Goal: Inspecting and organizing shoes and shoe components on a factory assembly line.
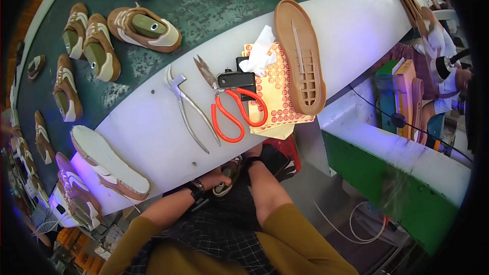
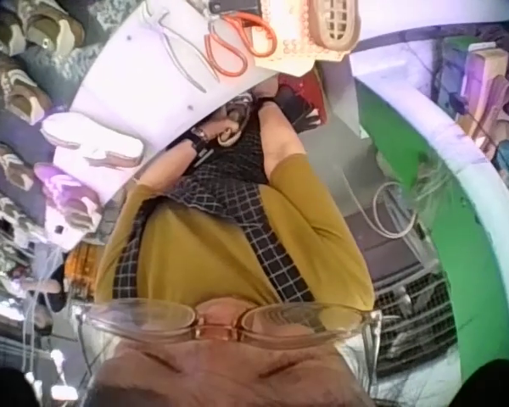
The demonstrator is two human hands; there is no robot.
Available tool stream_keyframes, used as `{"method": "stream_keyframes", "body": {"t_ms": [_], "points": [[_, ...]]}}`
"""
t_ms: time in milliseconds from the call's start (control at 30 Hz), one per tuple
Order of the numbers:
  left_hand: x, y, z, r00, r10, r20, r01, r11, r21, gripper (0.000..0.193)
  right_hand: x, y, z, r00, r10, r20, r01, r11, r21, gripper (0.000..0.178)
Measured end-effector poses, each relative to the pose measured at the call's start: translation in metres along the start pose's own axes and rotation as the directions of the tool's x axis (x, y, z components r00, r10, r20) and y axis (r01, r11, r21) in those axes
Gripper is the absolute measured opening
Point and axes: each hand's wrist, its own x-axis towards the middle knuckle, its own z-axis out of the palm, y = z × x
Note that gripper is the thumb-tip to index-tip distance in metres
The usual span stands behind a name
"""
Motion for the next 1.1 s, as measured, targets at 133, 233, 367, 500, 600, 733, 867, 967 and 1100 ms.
{"method": "stream_keyframes", "body": {"t_ms": [133, 233, 367, 500, 600, 733, 867, 967, 1100], "points": [[-0.006, 0.000, -0.002, 0.996, -0.092, 0.015, 0.094, 0.981, -0.170, 0.100, -0.008, 0.000, 0.009, 0.963, 0.242, 0.122, -0.251, 0.966, 0.064, 0.045], [-0.004, -0.008, 0.002, 0.995, -0.098, 0.014, 0.099, 0.991, -0.089, 0.085, -0.013, 0.007, 0.020, 0.960, 0.260, 0.100, -0.279, 0.885, 0.373, 0.044], [0.012, -0.026, 0.012, 0.988, -0.123, 0.092, 0.119, 0.992, 0.051, 0.055, -0.013, 0.055, 0.036, 0.933, 0.318, 0.168, -0.276, 0.336, 0.900, 0.041], [0.011, -0.027, 0.014, 0.986, -0.143, 0.083, 0.142, 0.990, 0.014, 0.059, -0.013, 0.053, 0.038, 0.880, 0.421, 0.220, -0.326, 0.199, 0.924, 0.043], [0.010, -0.027, 0.012, 0.970, -0.208, 0.126, 0.205, 0.978, 0.036, 0.061, -0.007, 0.041, 0.031, 0.850, 0.461, 0.255, -0.332, 0.094, 0.939, 0.044], [0.020, -0.070, 0.021, 0.999, 0.018, 0.046, -0.012, 0.992, -0.125, 0.070, -0.002, 0.014, 0.018, 0.857, 0.405, 0.320, -0.326, -0.056, 0.944, 0.046], [0.021, -0.029, 0.047, 0.979, 0.189, -0.078, -0.203, 0.945, -0.257, 0.098, 0.001, 0.027, -0.045, 0.990, 0.103, 0.092, -0.085, 0.978, -0.190, 0.044], [-0.039, -0.015, 0.018, 0.997, -0.053, 0.060, 0.074, 0.889, -0.451, 0.103, -0.033, -0.057, -0.044, 0.901, 0.409, 0.144, -0.417, 0.908, 0.032, 0.047], [-0.081, -0.002, 0.013, 0.944, 0.112, 0.312, 0.025, 0.915, -0.403, 0.100, -0.061, 0.003, -0.094, 0.796, 0.457, 0.397, -0.605, 0.618, 0.503, 0.045]]}}
